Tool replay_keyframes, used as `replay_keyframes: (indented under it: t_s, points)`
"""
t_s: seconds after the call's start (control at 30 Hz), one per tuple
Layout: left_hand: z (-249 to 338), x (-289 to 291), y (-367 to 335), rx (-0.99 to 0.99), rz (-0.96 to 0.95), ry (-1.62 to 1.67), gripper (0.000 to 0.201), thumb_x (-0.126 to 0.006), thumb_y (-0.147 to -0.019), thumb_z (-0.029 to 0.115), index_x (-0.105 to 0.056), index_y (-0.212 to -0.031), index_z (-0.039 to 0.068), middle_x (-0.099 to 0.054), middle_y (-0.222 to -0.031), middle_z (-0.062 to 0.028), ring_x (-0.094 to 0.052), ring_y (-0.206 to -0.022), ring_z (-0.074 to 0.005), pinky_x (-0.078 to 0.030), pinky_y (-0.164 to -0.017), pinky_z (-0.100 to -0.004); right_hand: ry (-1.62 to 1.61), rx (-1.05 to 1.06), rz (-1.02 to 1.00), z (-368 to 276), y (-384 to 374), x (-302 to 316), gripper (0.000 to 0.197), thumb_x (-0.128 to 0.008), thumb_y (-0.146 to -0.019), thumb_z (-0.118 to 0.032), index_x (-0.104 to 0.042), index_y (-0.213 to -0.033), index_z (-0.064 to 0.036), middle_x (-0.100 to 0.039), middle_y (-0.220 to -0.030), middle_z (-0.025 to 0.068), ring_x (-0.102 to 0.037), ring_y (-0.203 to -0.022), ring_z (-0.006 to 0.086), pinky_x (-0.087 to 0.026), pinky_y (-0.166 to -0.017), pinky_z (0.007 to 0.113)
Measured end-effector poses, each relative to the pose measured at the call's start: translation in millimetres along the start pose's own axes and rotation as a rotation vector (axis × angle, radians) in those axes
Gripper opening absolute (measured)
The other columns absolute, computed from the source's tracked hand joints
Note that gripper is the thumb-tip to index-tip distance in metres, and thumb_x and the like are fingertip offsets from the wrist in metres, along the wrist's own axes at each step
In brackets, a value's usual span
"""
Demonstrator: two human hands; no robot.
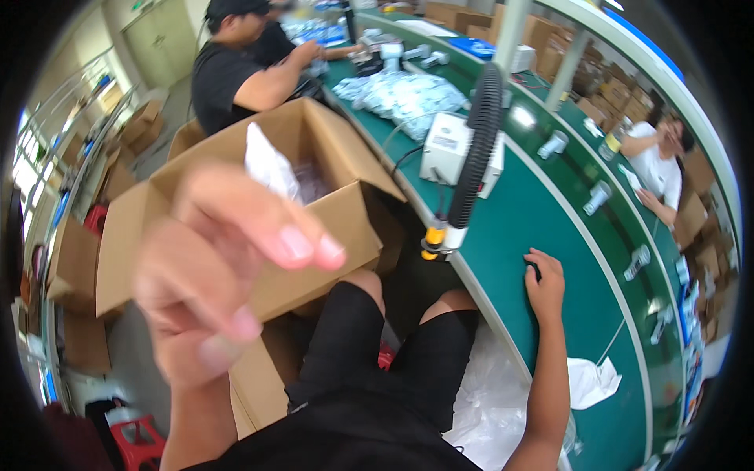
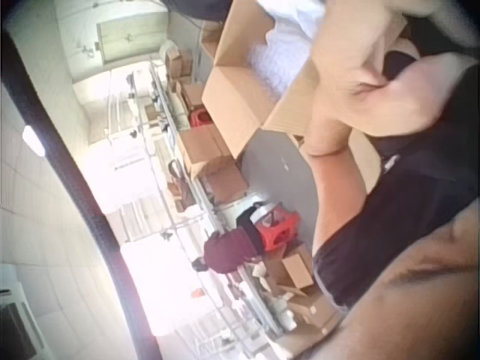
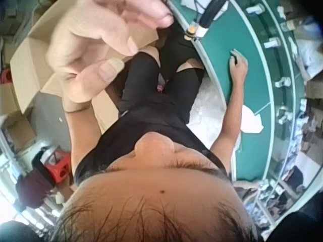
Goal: The person repeatedly takes handheld fans from a conveyor belt, holds them under an air nozzle, retrieves clear plastic covers from a box, attaches the covers to the fans, and places the assembled fans back onto the conveyor belt.
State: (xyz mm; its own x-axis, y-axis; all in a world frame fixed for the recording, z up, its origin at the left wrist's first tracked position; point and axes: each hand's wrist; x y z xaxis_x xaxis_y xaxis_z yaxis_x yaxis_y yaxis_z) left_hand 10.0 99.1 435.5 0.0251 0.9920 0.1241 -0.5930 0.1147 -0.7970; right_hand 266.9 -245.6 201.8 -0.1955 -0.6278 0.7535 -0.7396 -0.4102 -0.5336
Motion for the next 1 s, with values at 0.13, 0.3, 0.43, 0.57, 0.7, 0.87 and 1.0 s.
replay_keyframes:
  t_s: [0.13, 0.3, 0.43, 0.57, 0.7, 0.87, 1.0]
  points:
    - [-72.0, -8.7, 71.7, 0.414, -0.234, 0.100, 0.025, -0.056, -0.081, -0.004, -0.060, -0.105, 0.001, -0.057, -0.114, -0.0173, -0.057, -0.107, -0.0304, -0.044, -0.094, -0.0398, 0.019, -0.067, 0.082, 22.0, 3.0, 13.0, 0.020, -0.060, -0.079, -0.002, -0.068, -0.096, -0.0056, -0.068, -0.111, 0.0126, -0.061, -0.105, 0.0319, -0.047, -0.093, 0.040]
    - [-161.7, -30.6, 243.2, 0.892, -0.228, -0.523, 0.020, -0.073, -0.079, 0.010, -0.056, -0.085, 0.002, -0.051, -0.081, -0.0111, -0.055, -0.071, -0.0267, -0.045, -0.063, -0.0359, -0.023, -0.004, 0.058, 24.9, -2.0, 20.9, 0.018, -0.061, -0.078, -0.003, -0.067, -0.094, -0.0062, -0.069, -0.108, 0.0113, -0.062, -0.101, 0.0319, -0.049, -0.089, 0.042]
    - [-186.6, -24.8, 381.2, 1.423, 0.133, -0.399, 0.038, -0.071, -0.085, 0.027, -0.044, -0.075, 0.004, -0.039, -0.064, -0.0031, -0.039, -0.063, -0.0134, -0.039, -0.059, -0.0330, -0.005, -0.040, 0.080, 35.8, -0.8, 20.9, 0.019, -0.061, -0.078, -0.005, -0.068, -0.095, -0.0067, -0.069, -0.109, 0.0099, -0.062, -0.100, 0.0310, -0.049, -0.089, 0.041]
    - [-191.0, -23.9, 373.5, 1.447, 0.138, -0.475, 0.039, -0.069, -0.086, 0.027, -0.043, -0.071, 0.003, -0.039, -0.063, -0.0069, -0.039, -0.063, -0.0159, -0.039, -0.059, -0.0340, -0.020, -0.049, 0.061, 31.8, 1.4, 21.9, 0.019, -0.061, -0.077, -0.005, -0.068, -0.095, -0.0074, -0.069, -0.110, 0.0096, -0.061, -0.102, 0.0307, -0.049, -0.089, 0.041]
    - [-199.6, -6.8, 374.6, 1.276, -0.070, -0.499, 0.045, -0.072, -0.084, 0.032, -0.044, -0.066, 0.001, -0.042, -0.062, -0.0101, -0.041, -0.059, -0.0184, -0.040, -0.056, -0.0358, -0.035, -0.077, 0.044, 28.4, 11.3, 27.8, 0.020, -0.062, -0.077, -0.004, -0.068, -0.096, -0.0076, -0.069, -0.111, 0.0094, -0.060, -0.104, 0.0310, -0.048, -0.091, 0.041]
    - [-207.1, 9.8, 370.4, 1.436, -0.335, -0.598, 0.062, -0.059, -0.087, 0.059, -0.055, -0.068, 0.000, -0.057, -0.068, -0.0196, -0.056, -0.062, -0.0327, -0.045, -0.062, -0.0423, -0.038, -0.070, 0.023, 20.4, 7.6, 11.0, 0.019, -0.062, -0.076, -0.003, -0.069, -0.094, -0.0077, -0.069, -0.109, 0.0104, -0.061, -0.103, 0.0307, -0.048, -0.092, 0.040]
    - [-207.9, 0.4, 347.9, 1.378, -0.235, -0.606, 0.065, -0.048, -0.092, 0.061, -0.062, -0.077, 0.000, -0.061, -0.077, -0.0230, -0.060, -0.075, -0.0385, -0.046, -0.069, -0.0478, -0.028, -0.019, 0.017, 30.4, -0.1, 13.9, 0.018, -0.060, -0.079, -0.001, -0.068, -0.094, -0.0065, -0.069, -0.109, 0.0128, -0.061, -0.106, 0.0312, -0.047, -0.094, 0.039]
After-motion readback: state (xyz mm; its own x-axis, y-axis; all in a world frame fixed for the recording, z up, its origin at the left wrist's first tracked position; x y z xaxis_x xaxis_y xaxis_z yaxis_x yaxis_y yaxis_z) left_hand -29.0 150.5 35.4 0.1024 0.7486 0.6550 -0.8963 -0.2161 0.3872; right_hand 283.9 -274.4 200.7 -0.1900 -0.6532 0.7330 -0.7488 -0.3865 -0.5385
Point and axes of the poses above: each hand's wrist, its own y-axis away from the middle knuckle, its own x-axis out of the back of the hand, z = x × y
